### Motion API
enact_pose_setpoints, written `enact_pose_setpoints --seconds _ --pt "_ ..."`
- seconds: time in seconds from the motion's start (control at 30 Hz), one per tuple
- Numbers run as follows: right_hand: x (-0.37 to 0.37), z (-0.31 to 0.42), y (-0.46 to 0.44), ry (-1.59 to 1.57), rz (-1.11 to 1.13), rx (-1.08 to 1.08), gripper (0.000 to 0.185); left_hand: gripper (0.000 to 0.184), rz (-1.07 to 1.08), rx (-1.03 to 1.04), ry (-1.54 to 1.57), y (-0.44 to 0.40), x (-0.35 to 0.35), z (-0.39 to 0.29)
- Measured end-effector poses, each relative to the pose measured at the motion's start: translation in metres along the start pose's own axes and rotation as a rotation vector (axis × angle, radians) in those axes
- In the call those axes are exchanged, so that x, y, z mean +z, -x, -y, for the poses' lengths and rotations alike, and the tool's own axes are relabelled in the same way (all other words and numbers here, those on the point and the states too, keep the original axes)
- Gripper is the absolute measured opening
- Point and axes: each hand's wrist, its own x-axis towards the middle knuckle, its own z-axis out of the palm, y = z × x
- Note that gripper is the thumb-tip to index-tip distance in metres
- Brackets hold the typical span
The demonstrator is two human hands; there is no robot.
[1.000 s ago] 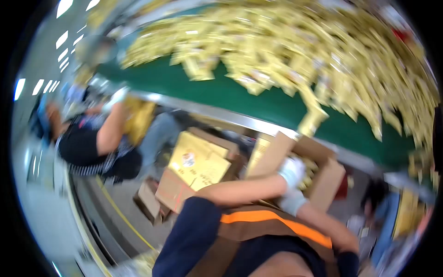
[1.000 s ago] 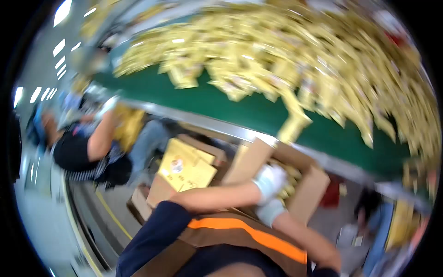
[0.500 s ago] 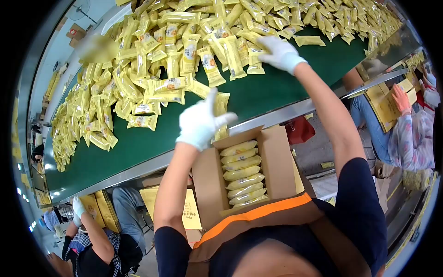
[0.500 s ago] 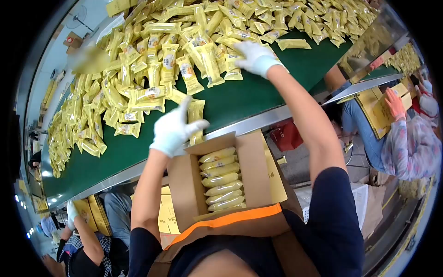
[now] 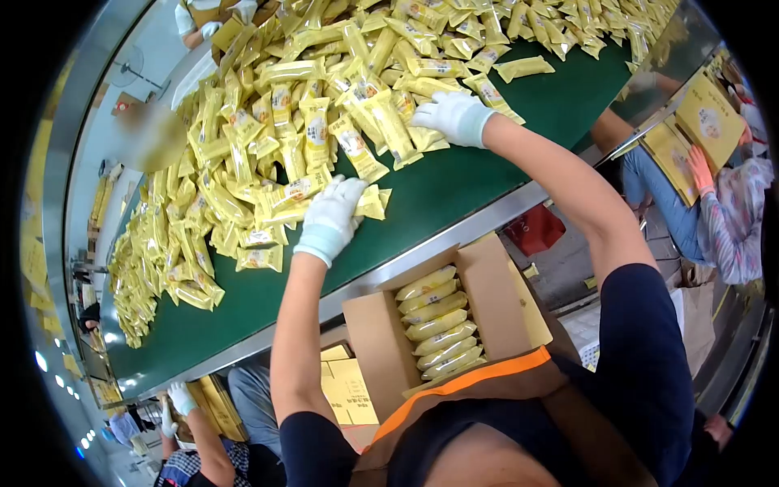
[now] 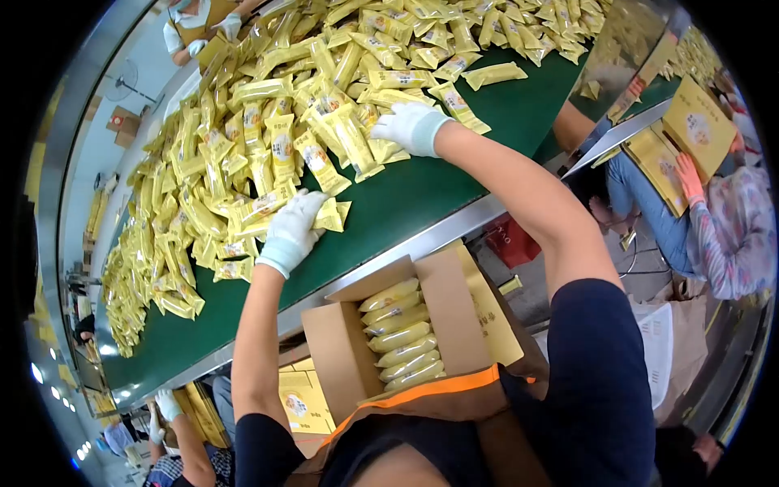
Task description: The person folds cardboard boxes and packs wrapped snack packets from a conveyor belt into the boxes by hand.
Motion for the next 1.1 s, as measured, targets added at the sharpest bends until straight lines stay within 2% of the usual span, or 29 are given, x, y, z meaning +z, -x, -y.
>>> enact_pose_setpoints --seconds 0.07,0.13,0.2,0.27,0.33,0.4,0.43,0.47,0.5,0.53,0.57,0.6,0.63,0.67,0.73,0.83,0.87,0.93,1.03,1.1 --pt "-0.019 0.02 -0.007 -0.018 0.217 0.122 0.03 0.056 0.134 -0.06 -0.114 0.001 -0.02 -0.02" --pt "-0.031 0.041 0.001 -0.083 0.38 0.224 0.037 0.054 0.104 -0.149 -0.019 0.016 -0.023 -0.03" --pt "-0.027 0.054 0.019 -0.135 0.287 0.246 0.04 0.052 0.023 -0.223 0.053 0.03 -0.018 -0.035" --pt "-0.024 0.046 0.038 -0.521 0.092 0.358 0.053 0.056 0.01 -0.404 0.07 0.042 -0.015 -0.036" --pt "-0.029 0.037 0.051 -0.573 -0.08 0.536 0.058 0.061 -0.067 -0.45 0.155 0.054 -0.014 -0.032" --pt "-0.044 0.04 0.053 -0.372 -0.111 0.472 0.065 0.061 -0.274 -0.396 0.208 0.058 -0.002 -0.035" --pt "-0.044 0.042 0.043 -0.227 -0.068 0.362 0.066 0.061 -0.214 -0.517 0.181 0.053 -0.008 -0.045" --pt "-0.026 0.041 0.038 -0.112 -0.167 0.215 0.062 0.062 -0.236 -0.505 0.212 0.051 0.001 -0.042" --pt "-0.001 0.038 0.033 -0.027 -0.19 0.12 0.061 0.062 -0.354 -0.471 0.128 0.05 0.012 -0.043" --pt "-0.003 0.046 0.023 -0.125 -0.081 0.109 0.058 0.064 -0.298 -0.541 0.127 0.05 0.009 -0.044" --pt "0.003 0.045 0.023 -0.107 -0.161 0.12 0.052 0.069 -0.135 -0.613 0.224 0.047 -0.015 -0.049" --pt "0.03 0.024 0.024 -0.171 -0.142 0.097 0.044 0.066 -0.113 -0.612 0.217 0.048 -0.023 -0.052" --pt "0.053 0.004 0.035 -0.23 -0.202 -0.014 0.036 0.062 -0.151 -0.634 0.207 0.048 -0.006 -0.057" --pt "0.06 -0.004 0.047 -0.268 -0.253 -0.061 0.034 0.059 -0.173 -0.629 0.222 0.047 0.006 -0.056" --pt "0.052 0.001 0.057 -0.381 -0.146 0.041 0.037 0.054 -0.084 -0.637 0.328 0.049 0.001 -0.052" --pt "0.001 0.041 0.071 -0.063 0.068 -0.008 0.057 0.054 -0.05 -0.559 0.367 0.047 0.011 -0.042" --pt "0.003 0.043 0.079 -0.036 -0.008 -0.074 0.064 0.054 -0.046 -0.523 0.36 0.047 0.011 -0.041" --pt "-0.018 0.058 0.089 0.037 -0.123 -0.139 0.067 0.056 -0.118 -0.436 0.233 0.054 0.01 -0.049" --pt "-0.023 0.065 0.102 0.021 -0.264 0.194 0.072 0.06 -0.249 -0.408 0.164 0.06 0.016 -0.067" --pt "-0.006 0.064 0.112 -0.129 -0.118 0.315 0.071 0.061 -0.238 -0.418 0.15 0.061 0.018 -0.073"
